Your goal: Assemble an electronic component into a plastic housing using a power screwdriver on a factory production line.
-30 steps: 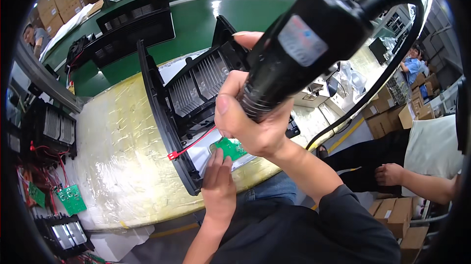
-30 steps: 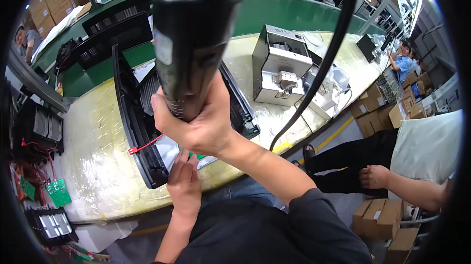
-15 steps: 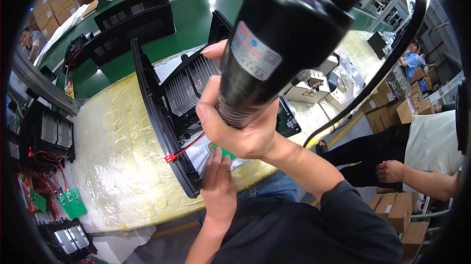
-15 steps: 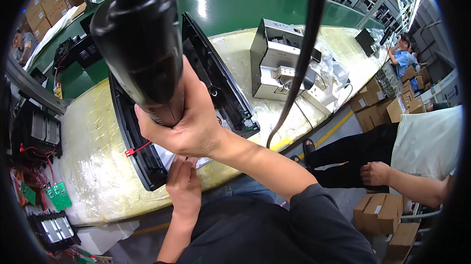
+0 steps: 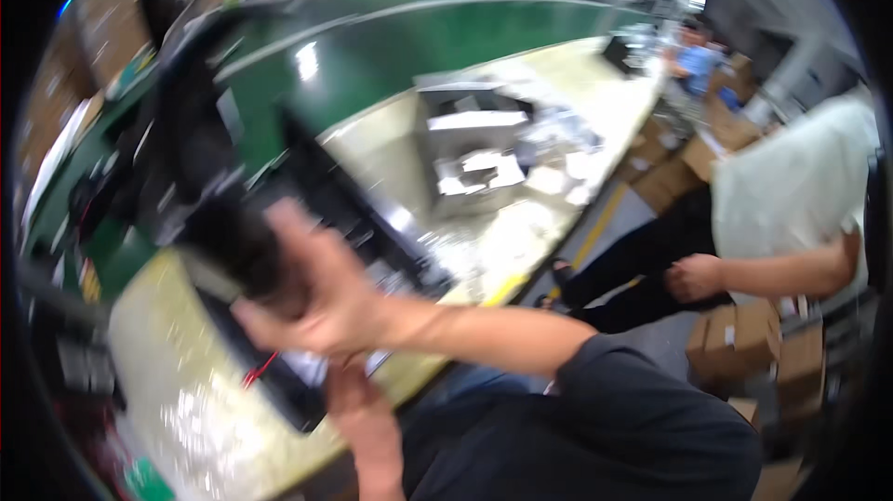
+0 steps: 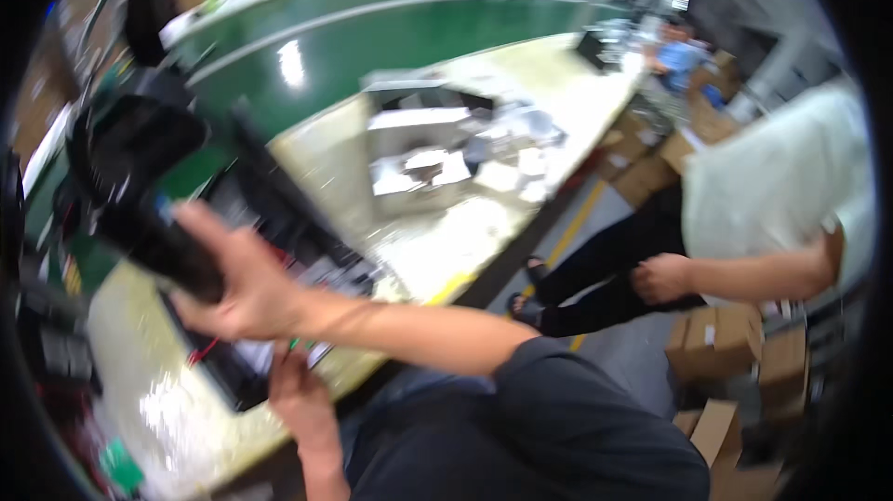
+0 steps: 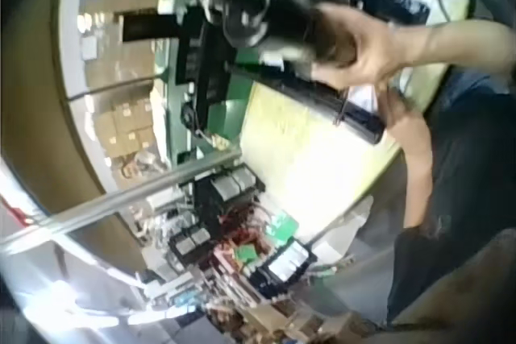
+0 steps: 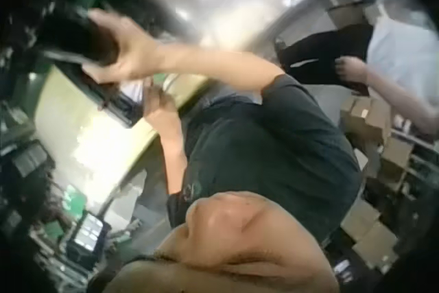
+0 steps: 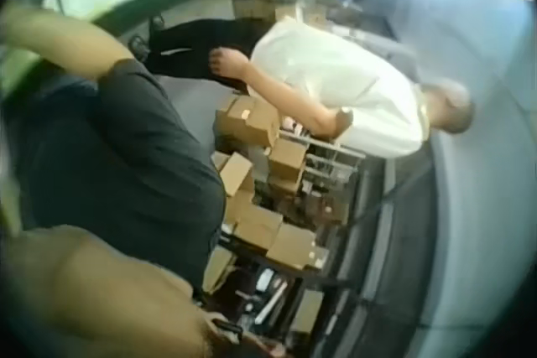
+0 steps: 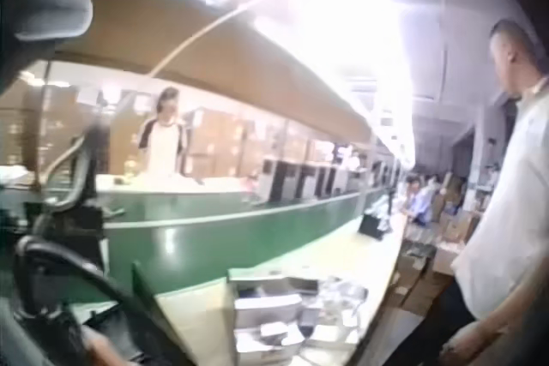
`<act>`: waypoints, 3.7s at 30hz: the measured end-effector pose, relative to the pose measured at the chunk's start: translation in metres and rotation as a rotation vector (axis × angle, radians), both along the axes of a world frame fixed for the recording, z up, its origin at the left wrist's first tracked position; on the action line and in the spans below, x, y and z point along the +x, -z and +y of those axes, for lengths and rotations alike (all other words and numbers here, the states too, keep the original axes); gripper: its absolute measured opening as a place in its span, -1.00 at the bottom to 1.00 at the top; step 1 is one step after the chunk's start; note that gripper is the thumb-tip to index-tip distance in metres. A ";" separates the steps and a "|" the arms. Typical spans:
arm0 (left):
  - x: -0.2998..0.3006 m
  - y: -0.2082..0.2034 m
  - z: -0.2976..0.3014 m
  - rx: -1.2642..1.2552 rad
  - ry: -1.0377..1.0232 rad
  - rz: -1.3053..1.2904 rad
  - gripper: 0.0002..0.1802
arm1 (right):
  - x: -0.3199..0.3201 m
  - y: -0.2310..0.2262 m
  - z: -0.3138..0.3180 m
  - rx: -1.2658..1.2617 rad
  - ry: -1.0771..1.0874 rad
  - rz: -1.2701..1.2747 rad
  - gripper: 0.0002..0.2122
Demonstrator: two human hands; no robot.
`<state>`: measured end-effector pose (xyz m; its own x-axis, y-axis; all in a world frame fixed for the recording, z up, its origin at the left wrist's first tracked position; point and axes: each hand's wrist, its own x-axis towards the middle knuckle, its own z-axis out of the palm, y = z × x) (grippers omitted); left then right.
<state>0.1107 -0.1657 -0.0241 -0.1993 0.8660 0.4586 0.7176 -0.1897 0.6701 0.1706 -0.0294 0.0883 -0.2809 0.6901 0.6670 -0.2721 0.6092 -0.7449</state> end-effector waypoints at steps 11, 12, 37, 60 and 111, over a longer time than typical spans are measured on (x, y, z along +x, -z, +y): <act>-0.005 0.009 0.003 0.030 -0.017 0.035 -0.82 | 0.053 -0.045 -0.016 -0.284 -0.054 0.276 -0.53; -0.005 0.008 0.001 0.077 0.018 0.077 -0.81 | 0.078 -0.056 -0.008 -0.214 -0.086 0.414 -0.60; -0.006 -0.014 -0.007 -0.009 0.144 0.228 -0.63 | 0.153 -0.097 -0.036 0.123 -0.189 0.233 -0.79; -0.011 -0.014 -0.007 0.042 0.137 0.223 -0.74 | 0.054 -0.006 -0.035 0.219 0.082 -0.164 -0.80; -0.058 -0.162 0.088 -0.379 0.299 0.847 0.31 | 0.109 0.032 -0.023 -0.538 -0.043 -0.150 -0.49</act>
